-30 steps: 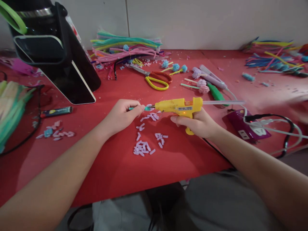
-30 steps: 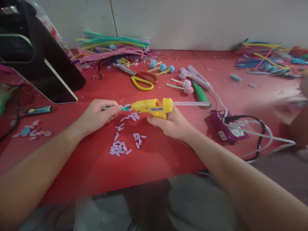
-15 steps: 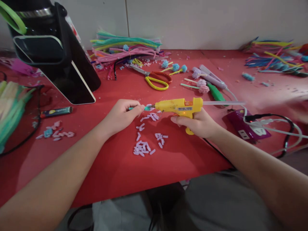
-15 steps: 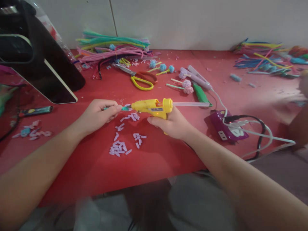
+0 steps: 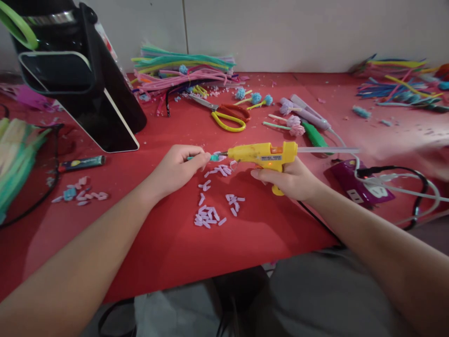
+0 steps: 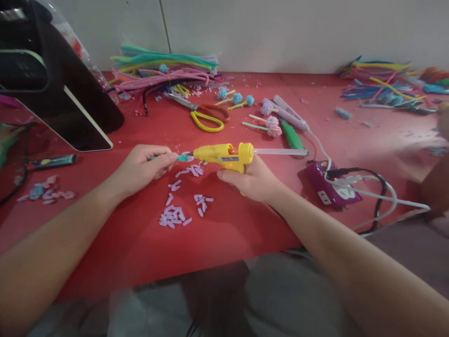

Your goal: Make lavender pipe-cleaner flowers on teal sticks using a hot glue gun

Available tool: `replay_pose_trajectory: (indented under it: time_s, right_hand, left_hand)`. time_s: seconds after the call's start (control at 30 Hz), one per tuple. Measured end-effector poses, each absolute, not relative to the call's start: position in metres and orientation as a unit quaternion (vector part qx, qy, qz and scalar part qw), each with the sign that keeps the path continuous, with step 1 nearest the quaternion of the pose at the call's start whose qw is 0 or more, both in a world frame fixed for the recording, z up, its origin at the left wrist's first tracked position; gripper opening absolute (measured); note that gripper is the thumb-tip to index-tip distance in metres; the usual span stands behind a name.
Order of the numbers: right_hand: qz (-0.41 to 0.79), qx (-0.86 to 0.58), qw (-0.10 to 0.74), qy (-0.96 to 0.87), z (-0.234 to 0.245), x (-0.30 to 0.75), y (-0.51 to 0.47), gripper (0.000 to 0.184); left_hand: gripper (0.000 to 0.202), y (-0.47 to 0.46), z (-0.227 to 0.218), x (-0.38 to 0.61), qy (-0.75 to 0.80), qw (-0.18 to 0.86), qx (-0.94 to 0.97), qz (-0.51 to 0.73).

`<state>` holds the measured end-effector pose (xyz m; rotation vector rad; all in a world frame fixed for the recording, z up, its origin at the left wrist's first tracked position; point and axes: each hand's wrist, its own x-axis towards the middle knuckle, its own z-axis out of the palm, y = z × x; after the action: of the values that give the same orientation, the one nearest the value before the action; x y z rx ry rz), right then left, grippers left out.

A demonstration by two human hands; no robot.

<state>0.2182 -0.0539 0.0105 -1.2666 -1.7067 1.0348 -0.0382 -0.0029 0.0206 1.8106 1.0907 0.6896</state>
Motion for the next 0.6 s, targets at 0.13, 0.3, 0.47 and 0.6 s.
replay_pose_trajectory:
  time_s: [0.13, 0.3, 0.47, 0.6]
  right_hand:
    - [0.388, -0.519, 0.368, -0.667, 0.008, 0.225, -0.053, 0.014]
    - [0.361, -0.559, 0.365, -0.651, 0.007, 0.239, -0.053, 0.017]
    - [0.261, -0.620, 0.389, -0.629, 0.008, 0.245, -0.046, 0.024]
    - [0.205, -0.667, 0.337, -0.632, 0.005, 0.246, -0.038, 0.042]
  left_hand:
    - [0.036, -0.002, 0.021, -0.039, 0.429, 0.473, 0.717, 0.278]
    - [0.035, 0.000, 0.018, -0.041, 0.421, 0.497, 0.706, 0.279]
    - [0.033, 0.000, 0.017, -0.041, 0.412, 0.489, 0.713, 0.287]
    - [0.032, -0.001, 0.018, -0.041, 0.417, 0.487, 0.713, 0.284]
